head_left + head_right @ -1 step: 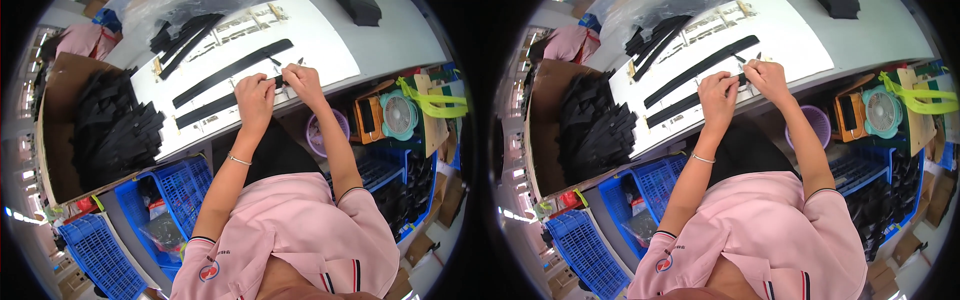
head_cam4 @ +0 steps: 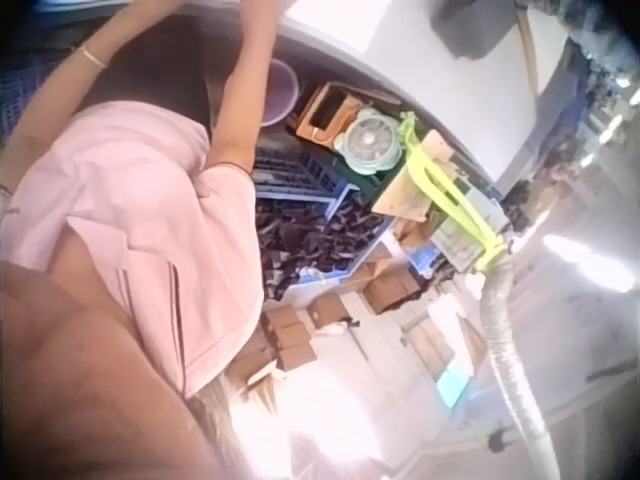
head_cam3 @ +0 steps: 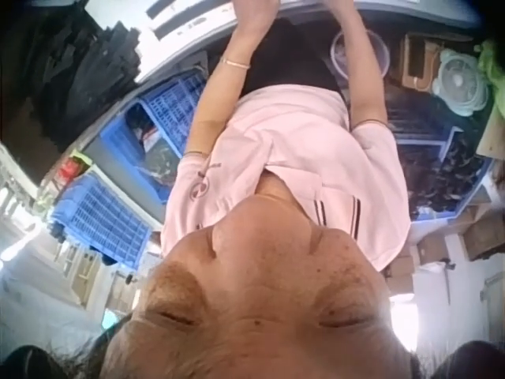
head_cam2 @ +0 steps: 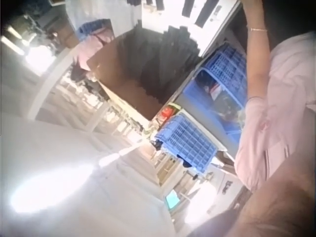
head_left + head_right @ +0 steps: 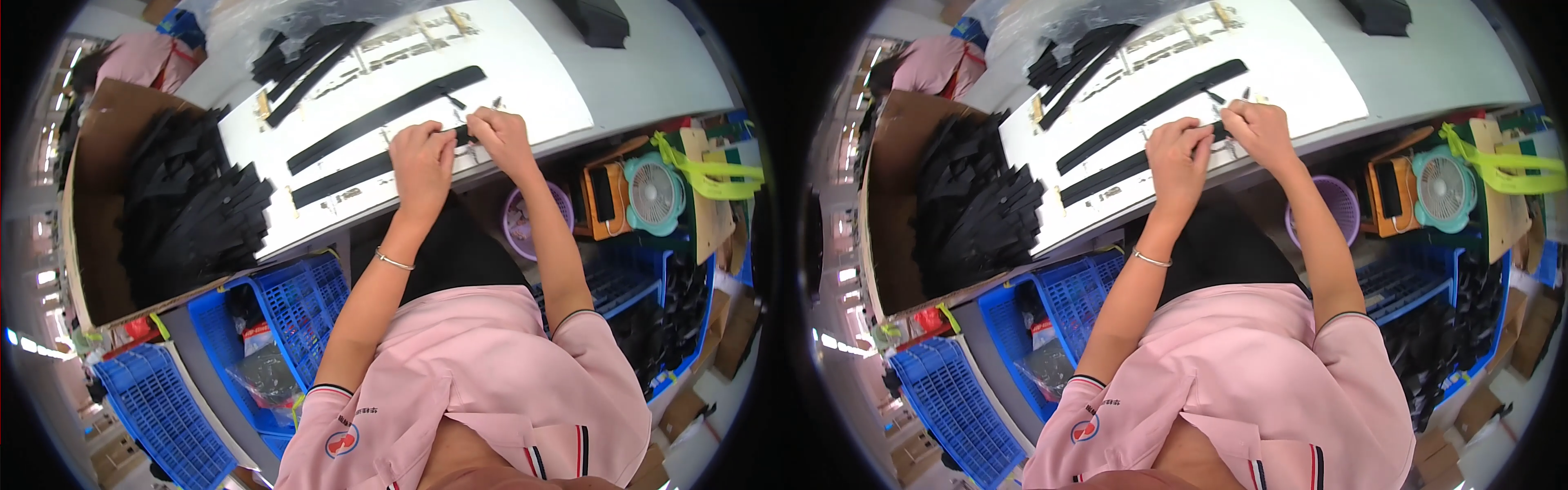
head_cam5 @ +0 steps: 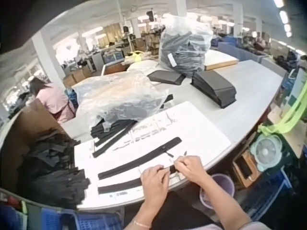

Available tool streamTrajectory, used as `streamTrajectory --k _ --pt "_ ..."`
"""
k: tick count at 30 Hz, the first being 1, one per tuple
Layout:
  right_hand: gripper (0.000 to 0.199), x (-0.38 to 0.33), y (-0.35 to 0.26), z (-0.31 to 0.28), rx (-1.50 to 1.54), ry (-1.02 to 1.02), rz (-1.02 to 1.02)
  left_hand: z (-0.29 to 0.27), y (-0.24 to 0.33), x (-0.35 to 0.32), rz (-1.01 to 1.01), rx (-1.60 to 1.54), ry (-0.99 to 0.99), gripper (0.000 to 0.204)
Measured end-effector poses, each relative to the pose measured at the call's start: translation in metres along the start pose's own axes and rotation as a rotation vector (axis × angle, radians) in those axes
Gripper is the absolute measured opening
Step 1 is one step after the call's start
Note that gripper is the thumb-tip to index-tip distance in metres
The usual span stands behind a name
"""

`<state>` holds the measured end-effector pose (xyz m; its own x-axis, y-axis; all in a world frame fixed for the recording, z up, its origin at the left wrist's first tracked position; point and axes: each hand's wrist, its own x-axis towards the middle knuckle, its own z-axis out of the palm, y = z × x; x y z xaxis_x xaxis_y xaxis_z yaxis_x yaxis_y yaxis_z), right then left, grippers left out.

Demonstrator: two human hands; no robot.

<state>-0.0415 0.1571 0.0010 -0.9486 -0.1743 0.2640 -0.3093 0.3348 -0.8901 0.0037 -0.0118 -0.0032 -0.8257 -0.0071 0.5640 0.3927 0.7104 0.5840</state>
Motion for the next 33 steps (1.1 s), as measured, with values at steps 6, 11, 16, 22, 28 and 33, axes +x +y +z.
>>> streamTrajectory --k 6,11,16,22,28,33 --pt "0.028 -0.011 -0.004 -0.014 0.206 0.164 0.175 -0.016 0.015 -0.029 -0.061 0.147 -0.123 0.037" --pt "0.025 -0.013 0.003 -0.007 0.205 0.231 0.121 -0.011 -0.008 -0.003 -0.057 0.122 -0.222 0.049" --pt "0.025 -0.01 -0.001 -0.004 0.178 0.241 0.138 -0.007 -0.049 0.053 -0.082 0.081 -0.279 0.053" --pt "0.024 -0.011 0.003 -0.005 0.105 0.244 0.161 -0.073 -0.055 0.009 -0.116 0.07 -0.212 0.042" --pt "0.022 -0.009 -0.002 -0.003 0.084 0.245 0.12 -0.181 -0.095 -0.051 -0.234 0.559 -0.135 0.057" --pt "0.019 -0.009 -0.001 -0.003 0.097 0.237 0.133 -0.215 -0.144 -0.057 -0.318 0.718 -0.029 0.034"
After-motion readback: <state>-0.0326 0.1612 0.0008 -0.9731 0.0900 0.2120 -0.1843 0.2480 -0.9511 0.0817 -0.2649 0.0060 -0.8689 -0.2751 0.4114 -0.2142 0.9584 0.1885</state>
